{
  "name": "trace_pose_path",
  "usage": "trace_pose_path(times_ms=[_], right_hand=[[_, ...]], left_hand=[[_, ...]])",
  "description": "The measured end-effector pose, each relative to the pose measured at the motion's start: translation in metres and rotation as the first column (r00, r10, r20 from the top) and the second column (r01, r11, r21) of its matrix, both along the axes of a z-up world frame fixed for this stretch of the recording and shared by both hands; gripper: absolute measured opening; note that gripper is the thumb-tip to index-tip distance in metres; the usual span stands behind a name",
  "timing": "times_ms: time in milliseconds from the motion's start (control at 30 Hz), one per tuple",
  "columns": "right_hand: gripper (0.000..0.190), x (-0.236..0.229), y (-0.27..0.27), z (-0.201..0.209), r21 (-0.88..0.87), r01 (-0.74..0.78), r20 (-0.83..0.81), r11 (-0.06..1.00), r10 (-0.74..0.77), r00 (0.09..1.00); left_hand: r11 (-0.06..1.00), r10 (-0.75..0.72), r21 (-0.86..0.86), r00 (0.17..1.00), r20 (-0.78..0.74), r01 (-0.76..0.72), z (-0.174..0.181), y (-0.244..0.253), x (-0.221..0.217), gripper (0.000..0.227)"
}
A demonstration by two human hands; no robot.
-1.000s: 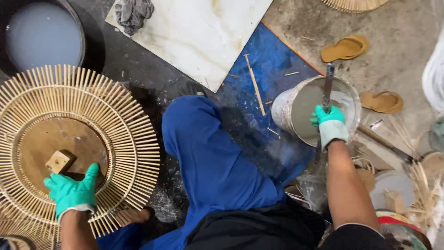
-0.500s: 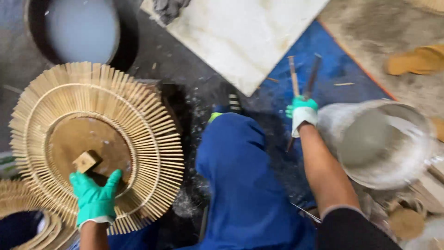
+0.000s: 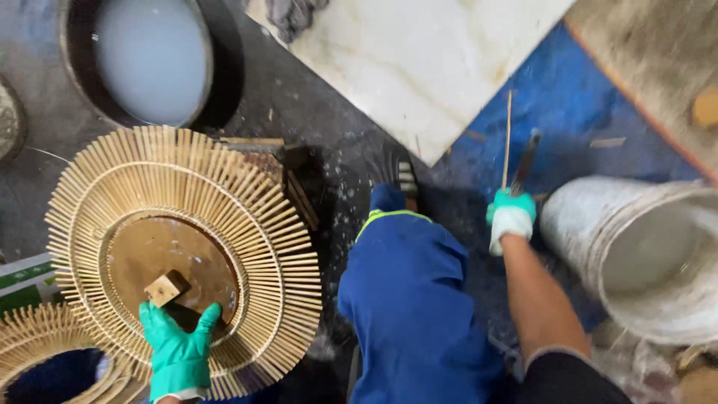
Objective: Assembling a radial decorative frame using bamboo strips and glue on a circular base.
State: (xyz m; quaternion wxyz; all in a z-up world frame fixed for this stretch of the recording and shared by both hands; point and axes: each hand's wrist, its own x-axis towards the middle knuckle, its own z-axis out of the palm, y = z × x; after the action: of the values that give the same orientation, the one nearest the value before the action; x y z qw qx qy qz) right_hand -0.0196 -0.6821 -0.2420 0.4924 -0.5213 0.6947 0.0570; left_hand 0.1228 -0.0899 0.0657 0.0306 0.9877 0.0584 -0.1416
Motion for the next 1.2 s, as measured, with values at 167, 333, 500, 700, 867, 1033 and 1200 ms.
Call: trace_pose_path(times_ms=[167, 333, 500, 700, 867, 1033, 1200], right_hand=[[0.024, 0.002, -0.015, 0.027, -0.005, -0.326, 0.155, 0.945, 0.323, 0.934], [0.024, 0.08, -0.029, 0.177, 0.017, -0.283, 0.444, 0.959, 0.246, 0.861], [0.024, 0.166, -0.025, 0.338, -0.756, -0.599, 0.072, 0.263, 0.943, 0.324], [0.003, 0.235, 0.091, 0.436, -0.903, -0.229, -0.285, -0.365, 0.905, -0.316], [0.017, 0.229, 0.184, 0.428, -0.921, -0.086, -0.273, -0.379, 0.787, -0.554], [0.011, 0.209, 0.227, 0.401, -0.898, -0.215, -0.224, -0.383, 0.82, -0.526], [0.042, 0.205, 0.214, 0.458, -0.364, -0.919, 0.436, 0.152, 0.9, -0.024]], left_hand=[[0.999, 0.048, -0.025, 0.992, 0.116, -0.046, -0.047, 0.018, 0.008, 0.128], [0.991, 0.137, -0.017, 0.984, 0.118, -0.136, -0.038, -0.005, 0.016, 0.124], [0.863, 0.264, -0.489, 0.938, 0.226, -0.125, 0.05, -0.069, 0.015, 0.093], [0.084, 0.436, -0.996, 0.899, 0.027, -0.011, 0.143, -0.101, 0.003, 0.076], [0.022, 0.495, -0.997, 0.868, -0.048, -0.068, 0.1, -0.052, -0.029, 0.054], [-0.021, 0.494, -0.923, 0.799, -0.344, -0.384, 0.093, -0.033, -0.077, 0.036], [0.212, 0.467, -0.973, 0.884, 0.017, -0.094, 0.097, -0.039, -0.077, 0.021]])
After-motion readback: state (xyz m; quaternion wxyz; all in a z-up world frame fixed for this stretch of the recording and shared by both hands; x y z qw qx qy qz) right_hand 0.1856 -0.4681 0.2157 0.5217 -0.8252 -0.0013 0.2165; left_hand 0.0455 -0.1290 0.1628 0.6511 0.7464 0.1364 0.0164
